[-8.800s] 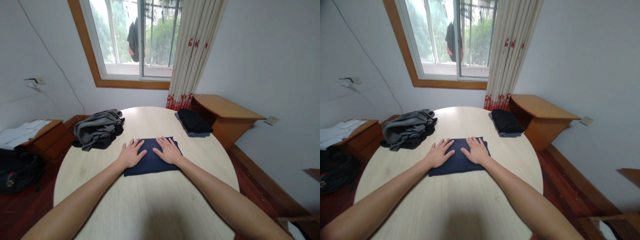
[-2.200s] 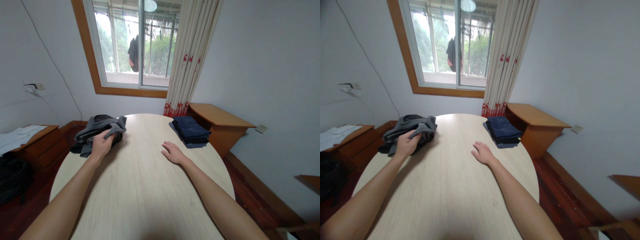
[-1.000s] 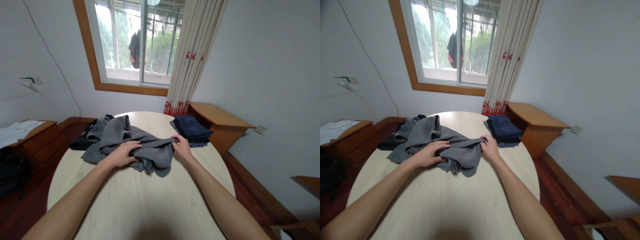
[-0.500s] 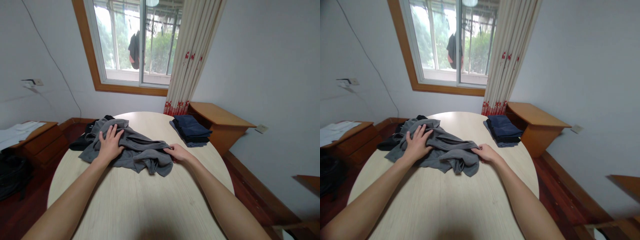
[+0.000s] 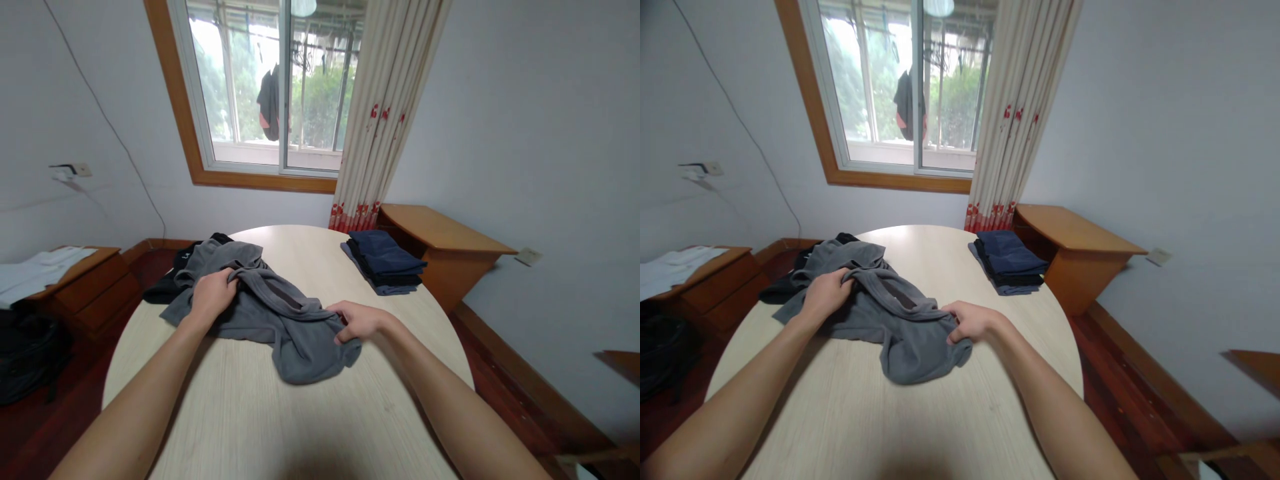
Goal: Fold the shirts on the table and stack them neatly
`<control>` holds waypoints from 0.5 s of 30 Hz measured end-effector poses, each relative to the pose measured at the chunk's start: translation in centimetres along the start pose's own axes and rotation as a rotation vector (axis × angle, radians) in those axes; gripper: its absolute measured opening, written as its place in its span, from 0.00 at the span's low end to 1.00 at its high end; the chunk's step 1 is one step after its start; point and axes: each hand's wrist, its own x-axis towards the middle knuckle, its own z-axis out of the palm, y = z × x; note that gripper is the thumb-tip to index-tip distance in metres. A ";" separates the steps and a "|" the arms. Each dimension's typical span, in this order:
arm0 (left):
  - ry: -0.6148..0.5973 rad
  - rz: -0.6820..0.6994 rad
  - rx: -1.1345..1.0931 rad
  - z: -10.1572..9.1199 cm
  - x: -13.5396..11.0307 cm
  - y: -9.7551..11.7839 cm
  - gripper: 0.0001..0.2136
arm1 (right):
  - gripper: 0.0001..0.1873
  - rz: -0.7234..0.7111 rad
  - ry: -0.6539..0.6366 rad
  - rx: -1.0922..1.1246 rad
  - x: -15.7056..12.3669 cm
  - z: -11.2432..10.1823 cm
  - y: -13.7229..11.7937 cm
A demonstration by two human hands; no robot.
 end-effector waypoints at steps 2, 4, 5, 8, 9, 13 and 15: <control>0.032 -0.058 -0.126 -0.2 0.2 -0.4 0.18 | 0.21 0.042 -0.042 -0.025 -1.0 -1.2 -0.7; 0.076 -0.056 -0.275 -0.3 0.5 -0.6 0.18 | 0.15 0.093 -0.058 -0.114 -1.6 -2.8 -1.9; 0.092 -0.041 -0.347 -0.5 0.6 -0.6 0.17 | 0.12 0.123 -0.036 -0.205 -1.6 -3.9 -2.8; 0.060 -0.009 -0.595 -1.6 0.2 0.2 0.17 | 0.06 0.160 0.292 -0.666 -0.2 -7.6 -6.5; -0.005 0.007 -0.720 -2.2 -0.3 0.8 0.18 | 0.07 0.121 0.500 -0.814 0.7 -9.0 -7.8; -0.591 0.304 -1.322 -5.0 -3.9 3.4 0.30 | 0.23 -0.217 1.135 -0.901 4.3 -13.7 -12.4; -0.828 0.541 -1.487 -5.7 -5.4 4.4 0.38 | 0.29 -0.344 1.088 -0.880 5.6 -14.6 -13.4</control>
